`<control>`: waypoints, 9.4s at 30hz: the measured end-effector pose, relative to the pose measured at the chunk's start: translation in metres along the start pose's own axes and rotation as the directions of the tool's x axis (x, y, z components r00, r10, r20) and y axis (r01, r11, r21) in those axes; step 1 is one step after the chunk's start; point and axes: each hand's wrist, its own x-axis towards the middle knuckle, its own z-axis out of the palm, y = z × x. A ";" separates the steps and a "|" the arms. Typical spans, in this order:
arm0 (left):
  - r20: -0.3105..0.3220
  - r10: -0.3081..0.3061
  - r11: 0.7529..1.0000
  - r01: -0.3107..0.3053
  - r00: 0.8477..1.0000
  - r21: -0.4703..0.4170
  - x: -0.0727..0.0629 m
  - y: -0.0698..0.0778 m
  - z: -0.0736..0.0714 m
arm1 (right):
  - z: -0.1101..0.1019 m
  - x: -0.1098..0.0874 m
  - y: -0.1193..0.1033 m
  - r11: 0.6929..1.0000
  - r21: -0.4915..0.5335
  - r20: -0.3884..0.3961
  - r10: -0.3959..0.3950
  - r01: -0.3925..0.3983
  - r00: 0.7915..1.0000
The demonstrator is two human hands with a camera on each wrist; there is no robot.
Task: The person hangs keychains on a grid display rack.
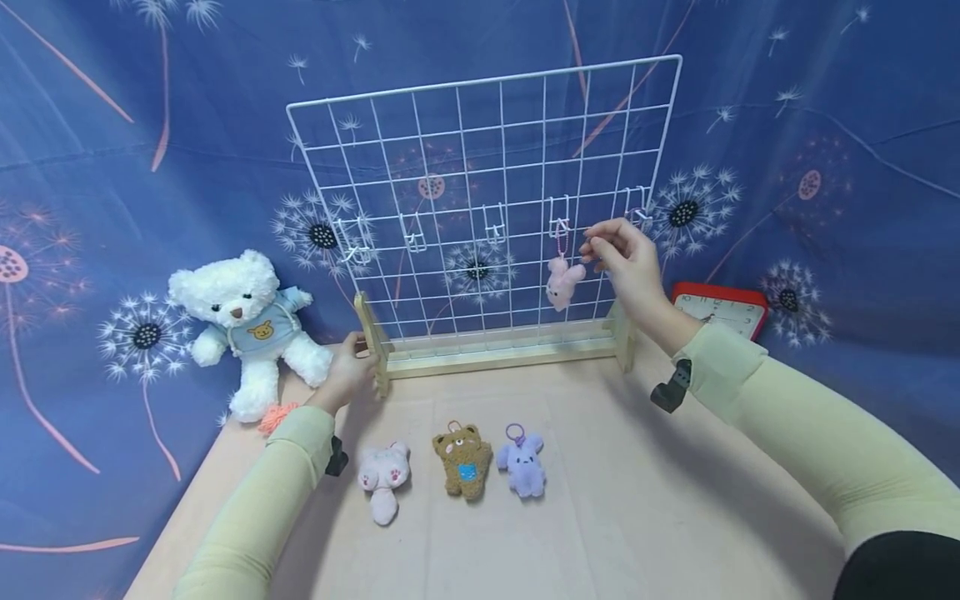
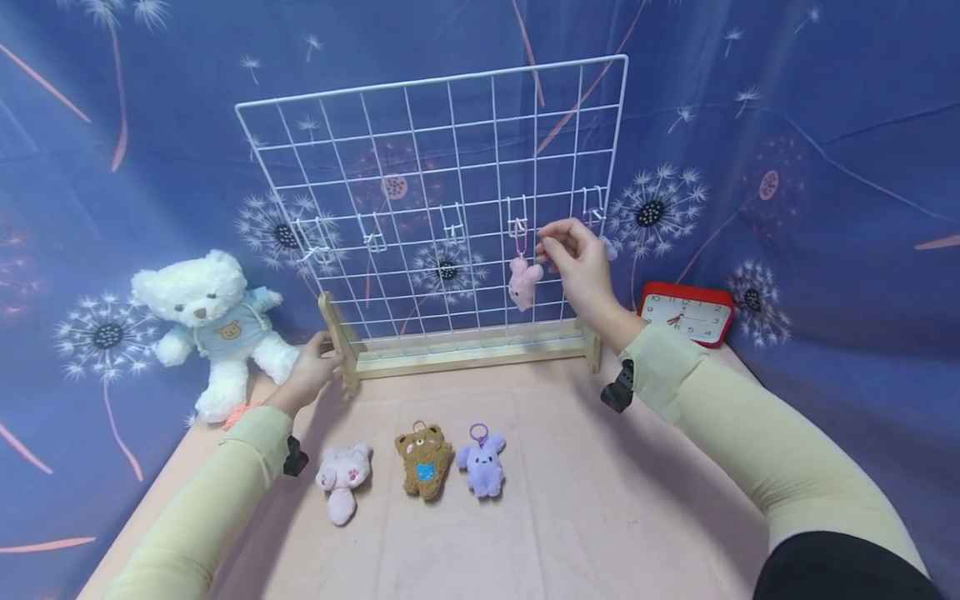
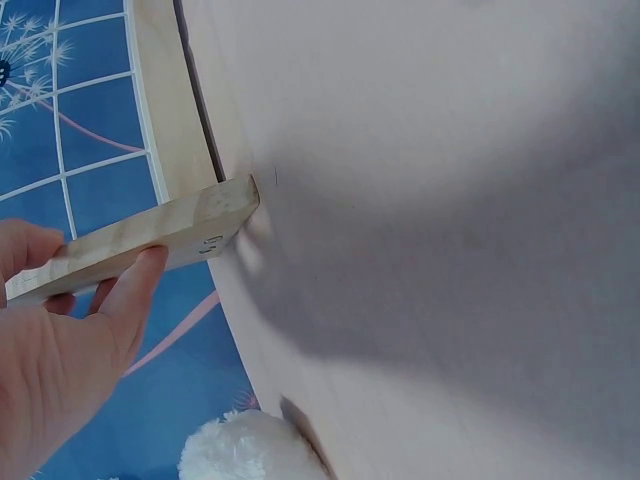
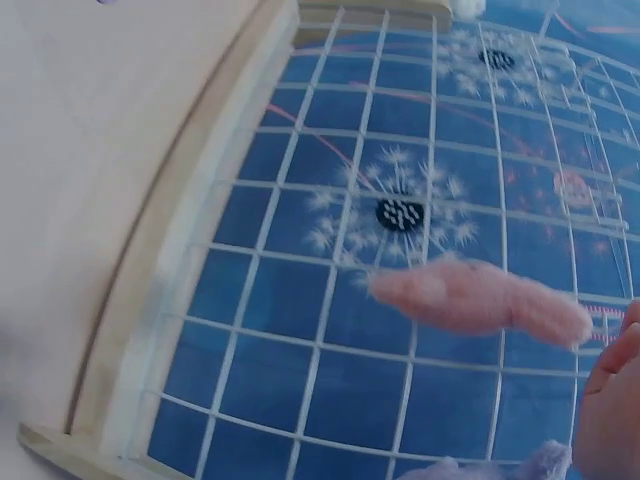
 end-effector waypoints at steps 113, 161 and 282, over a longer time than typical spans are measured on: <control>-0.029 0.004 0.999 -0.003 1.000 0.048 -0.002 0.004 0.002 | 0.069 -0.144 0.106 0.879 -0.337 0.341 0.447 -0.337 0.827; -0.003 -0.012 1.000 0.012 1.000 -0.012 0.001 0.001 -0.002 | 0.076 -0.068 0.053 0.950 -0.117 0.218 0.309 -0.289 0.926; 0.010 -0.014 1.000 0.015 1.000 -0.015 0.002 -0.002 -0.003 | 0.106 0.002 0.011 0.999 -0.043 0.063 -0.030 0.032 0.998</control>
